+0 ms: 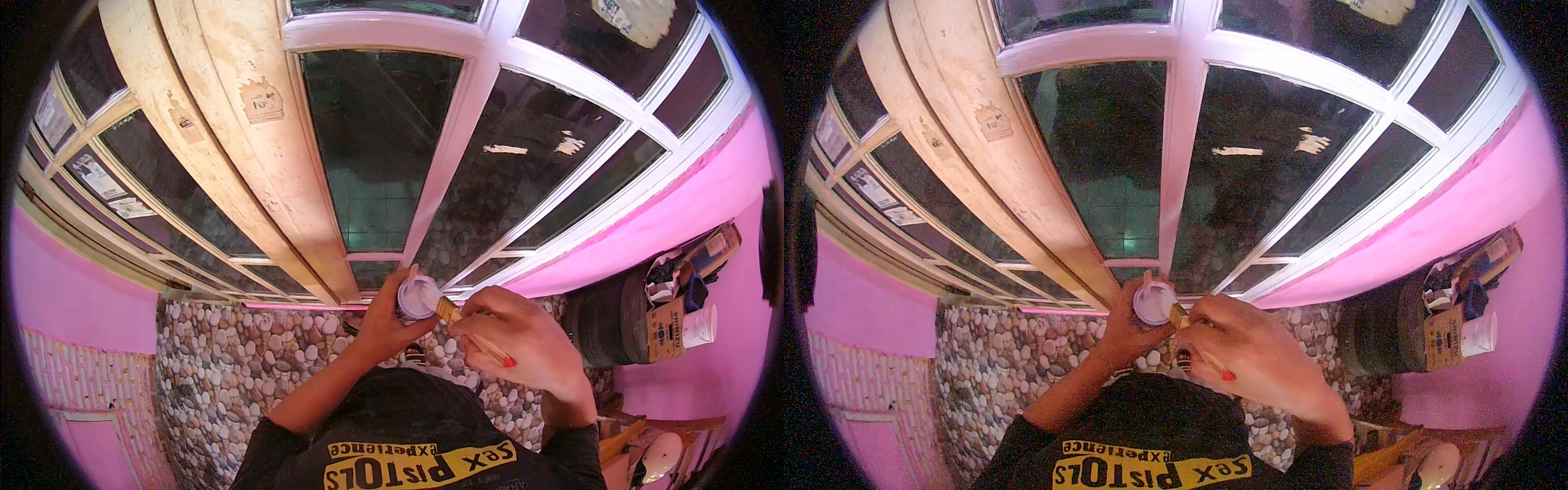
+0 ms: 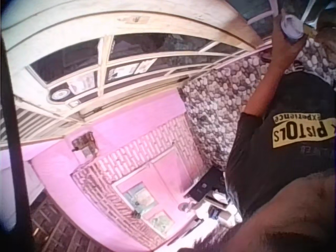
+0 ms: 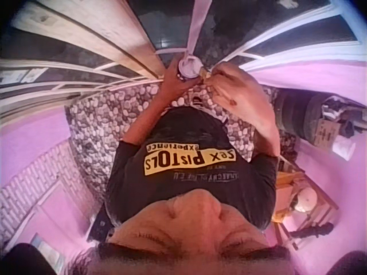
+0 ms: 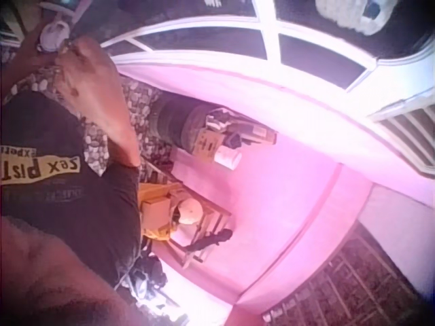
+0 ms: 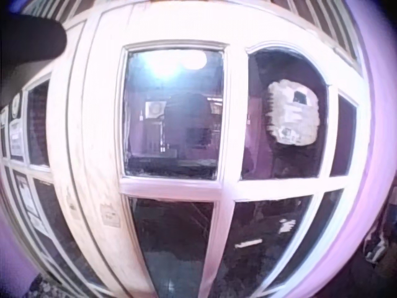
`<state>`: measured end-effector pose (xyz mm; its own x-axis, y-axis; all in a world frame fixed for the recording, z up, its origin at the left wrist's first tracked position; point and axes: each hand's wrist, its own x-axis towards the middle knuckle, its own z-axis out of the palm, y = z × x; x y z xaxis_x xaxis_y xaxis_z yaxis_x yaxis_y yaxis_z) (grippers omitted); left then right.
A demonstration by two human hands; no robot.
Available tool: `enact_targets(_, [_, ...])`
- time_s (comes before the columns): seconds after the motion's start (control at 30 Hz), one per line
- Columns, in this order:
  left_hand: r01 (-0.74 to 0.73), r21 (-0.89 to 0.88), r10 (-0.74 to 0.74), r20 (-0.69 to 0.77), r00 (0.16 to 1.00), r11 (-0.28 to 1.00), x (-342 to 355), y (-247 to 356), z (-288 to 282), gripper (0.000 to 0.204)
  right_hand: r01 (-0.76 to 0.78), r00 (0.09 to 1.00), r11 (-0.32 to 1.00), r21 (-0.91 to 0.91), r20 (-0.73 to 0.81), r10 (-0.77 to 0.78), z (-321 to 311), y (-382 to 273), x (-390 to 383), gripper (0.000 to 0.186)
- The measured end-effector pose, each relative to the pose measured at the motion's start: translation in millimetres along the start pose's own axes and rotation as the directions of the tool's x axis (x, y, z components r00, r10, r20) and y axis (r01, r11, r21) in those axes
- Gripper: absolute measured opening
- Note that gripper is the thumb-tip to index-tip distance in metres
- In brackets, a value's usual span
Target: The person paints a white wooden frame around a glass door using a brush, dipping the brush into a small container of white paint throughout the process.
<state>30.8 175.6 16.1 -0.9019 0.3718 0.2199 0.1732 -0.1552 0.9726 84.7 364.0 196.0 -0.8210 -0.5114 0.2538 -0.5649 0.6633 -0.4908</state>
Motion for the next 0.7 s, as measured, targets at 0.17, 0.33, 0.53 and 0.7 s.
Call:
enact_targets(0.17, [0.018, 0.001, -0.018, 0.012, 1.0, 1.0, 5, 6, 1, 0.074, -0.082, 0.994, 0.983, 0.163, -0.056, 0.093, -5, 4, -2, 0.028])
enact_targets(0.33, [0.03, 0.035, -0.03, 0.017, 0.999, 0.999, 13, 10, 3, 0.073, -0.106, 0.957, 0.951, 0.289, -0.231, 0.177, -3, 22, -13, 0.025])
enact_targets(0.53, [0.006, 0.098, -0.008, 0.024, 1.0, 0.995, 20, 18, 9, 0.072, -0.226, 0.886, 0.818, 0.529, -0.238, 0.398, 1, 39, -26, 0.027])
enact_targets(0.7, [0.011, 0.072, -0.014, 0.045, 0.999, 0.997, 22, 18, 10, 0.071, -0.084, 0.968, 0.946, 0.312, -0.201, 0.152, -1, 32, -23, 0.034])
